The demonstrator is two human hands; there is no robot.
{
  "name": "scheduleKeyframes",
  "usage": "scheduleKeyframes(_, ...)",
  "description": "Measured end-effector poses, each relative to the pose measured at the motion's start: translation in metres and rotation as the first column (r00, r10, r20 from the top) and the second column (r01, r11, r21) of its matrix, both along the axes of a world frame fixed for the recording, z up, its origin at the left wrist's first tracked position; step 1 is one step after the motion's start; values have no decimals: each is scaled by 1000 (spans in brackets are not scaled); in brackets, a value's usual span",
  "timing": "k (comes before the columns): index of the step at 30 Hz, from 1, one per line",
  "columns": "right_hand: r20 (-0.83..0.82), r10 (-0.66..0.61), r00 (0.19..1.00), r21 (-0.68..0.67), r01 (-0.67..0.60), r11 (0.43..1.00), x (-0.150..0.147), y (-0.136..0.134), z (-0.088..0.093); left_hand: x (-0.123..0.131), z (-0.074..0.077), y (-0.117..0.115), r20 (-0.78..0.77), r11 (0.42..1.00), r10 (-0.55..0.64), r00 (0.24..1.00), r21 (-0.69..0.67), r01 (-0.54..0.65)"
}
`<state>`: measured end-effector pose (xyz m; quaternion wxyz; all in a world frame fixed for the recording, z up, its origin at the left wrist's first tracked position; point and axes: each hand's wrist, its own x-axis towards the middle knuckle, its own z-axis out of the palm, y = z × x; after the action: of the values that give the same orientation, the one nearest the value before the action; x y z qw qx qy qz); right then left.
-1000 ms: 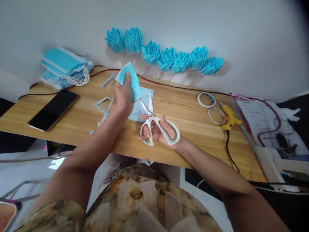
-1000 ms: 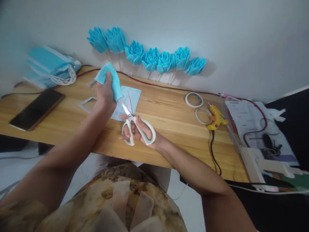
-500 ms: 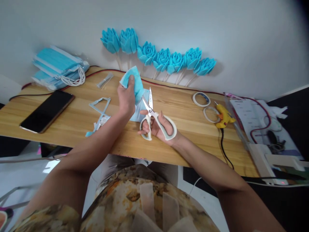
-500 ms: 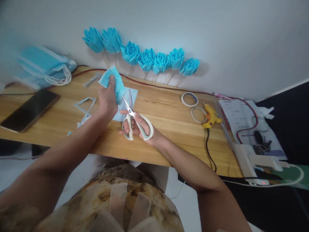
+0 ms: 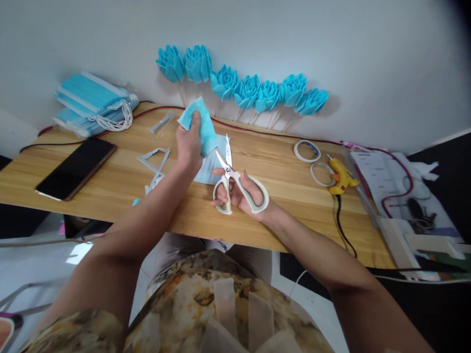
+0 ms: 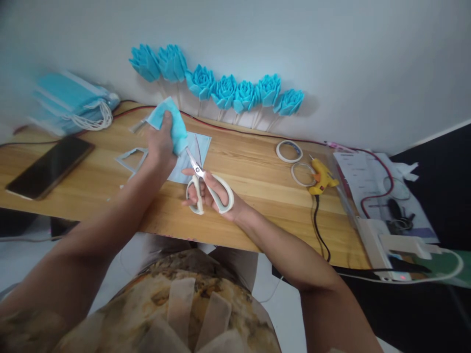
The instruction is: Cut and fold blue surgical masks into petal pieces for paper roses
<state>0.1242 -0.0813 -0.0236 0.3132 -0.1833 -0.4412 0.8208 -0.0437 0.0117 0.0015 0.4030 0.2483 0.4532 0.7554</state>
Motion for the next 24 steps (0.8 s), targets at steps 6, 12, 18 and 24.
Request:
scheduleKeyframes(6, -4, 42, 999, -3, -42, 999, -1, 0, -5, -3, -3, 5, -12, 1000, 18, 1000, -15, -19)
scheduleKeyframes(12, 0, 52, 999, -10, -52, 999, -1, 1, -6, -1, -2, 1, -36, 999, 33, 999, -2, -33)
scheduleKeyframes(18, -16, 15, 1000, -3, -15, 1000, 0, 4, -6, -1, -5, 2, -17, 999, -25, 1000, 19, 25)
scheduleKeyframes(24, -59, -50, 997, -7, 50, 999, 2, 11, -1, -3, -10, 4, 120, 910, -415, 902, 72, 409)
